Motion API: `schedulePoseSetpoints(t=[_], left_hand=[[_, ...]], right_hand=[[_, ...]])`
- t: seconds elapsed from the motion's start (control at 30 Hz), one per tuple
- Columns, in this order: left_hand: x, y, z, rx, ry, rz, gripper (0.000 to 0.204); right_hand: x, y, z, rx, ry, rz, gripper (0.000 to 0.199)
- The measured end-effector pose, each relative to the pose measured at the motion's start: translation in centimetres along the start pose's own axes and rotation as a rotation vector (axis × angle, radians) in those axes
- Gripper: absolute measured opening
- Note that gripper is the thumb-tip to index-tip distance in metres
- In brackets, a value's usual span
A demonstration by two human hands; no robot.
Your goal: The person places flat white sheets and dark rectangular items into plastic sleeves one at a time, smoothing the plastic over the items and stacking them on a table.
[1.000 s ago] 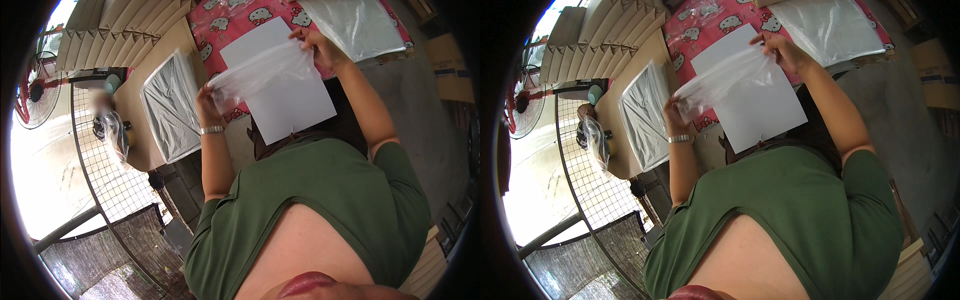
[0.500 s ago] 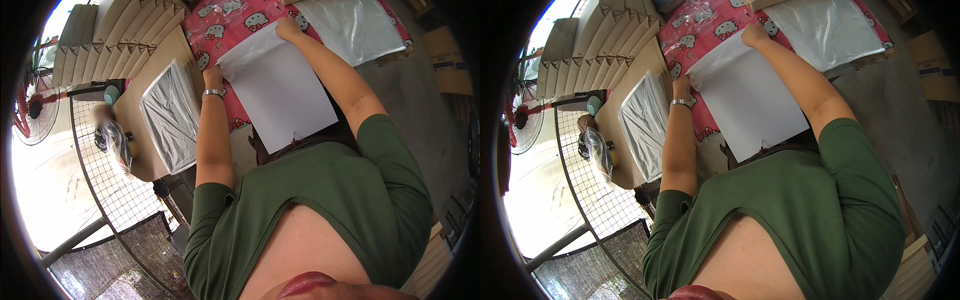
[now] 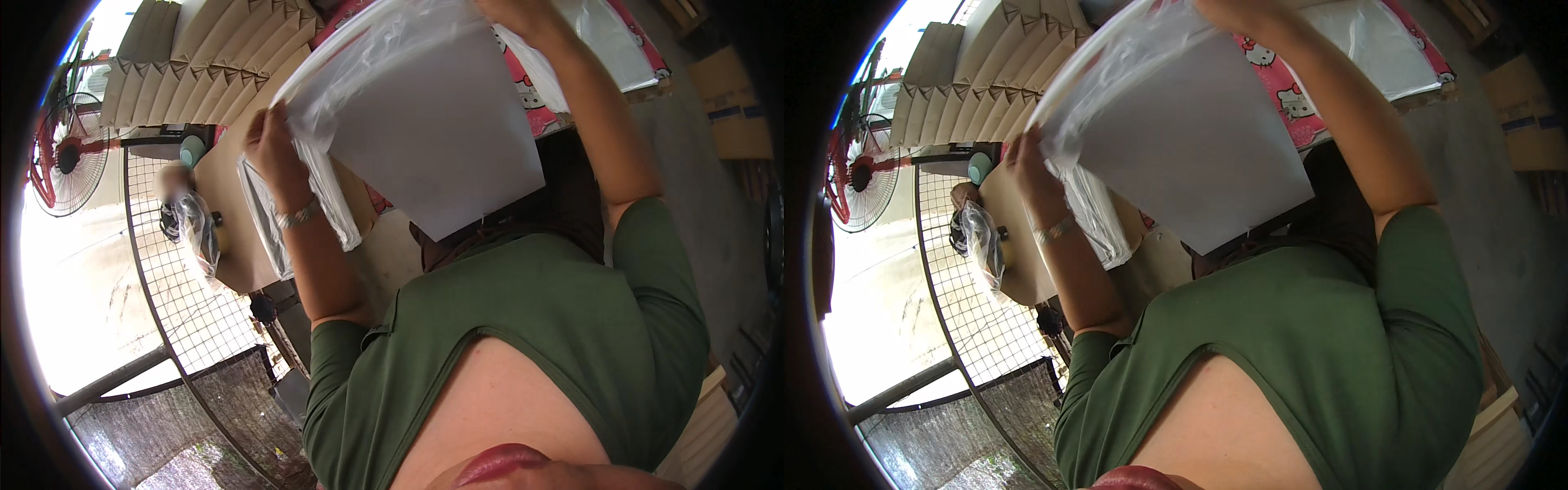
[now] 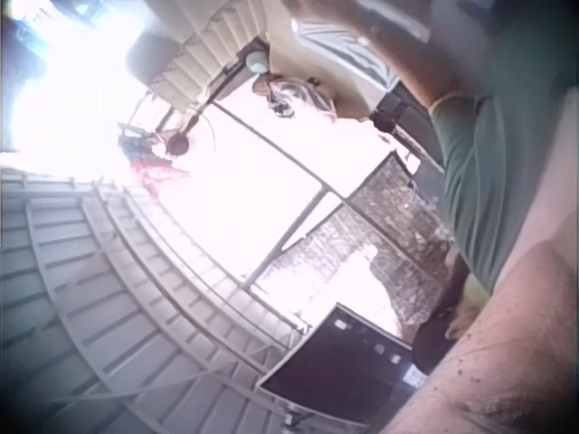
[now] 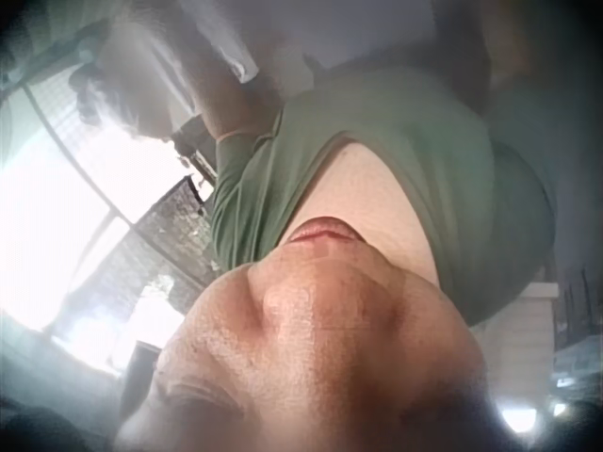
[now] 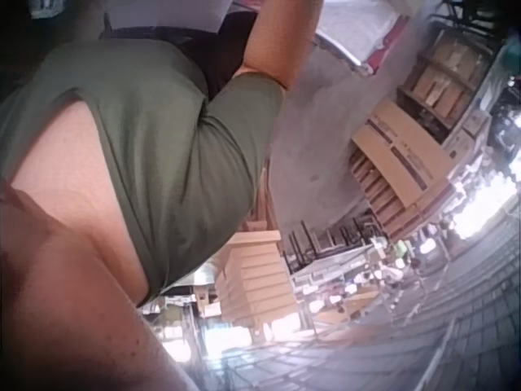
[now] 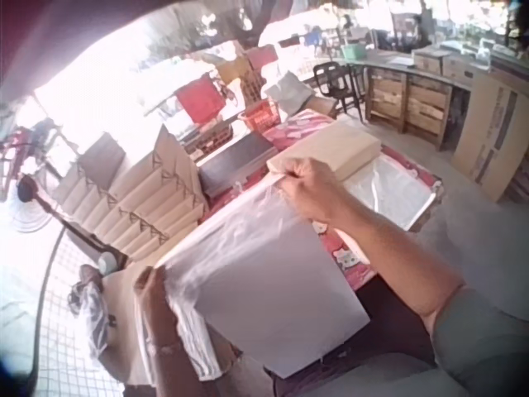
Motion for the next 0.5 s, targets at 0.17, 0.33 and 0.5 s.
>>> schedulePoseSetpoints(t=[0.17,0.33,0.5], left_hand=[[9.8,-2.5,-5.1,-0.036,-0.051,-0.018,0.012],[11.6,-4.1,-9.0,-0.225,-0.295,-0.085,0.014],[9.1,-7.0,-11.3,-0.486,-0.565,-0.026,0.023]], right_hand=[[-3.2,-4.2,-3.3,-0.256,-0.02,0.774,0.009],[-4.8,-6.5,-8.7,-0.444,0.19,0.926,0.02],[-3.8,-6.7,-12.1,-0.601,0.28,0.9,0.026]])
Point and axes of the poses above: each hand's wrist, its own z-axis towards the middle knuckle, its own y-axis out of the palm, x = y × z, the point moved 3 cm from there along z, towards the middle knuckle, and after that the axes turned 1 degree about -z, right-handed, at the moved point
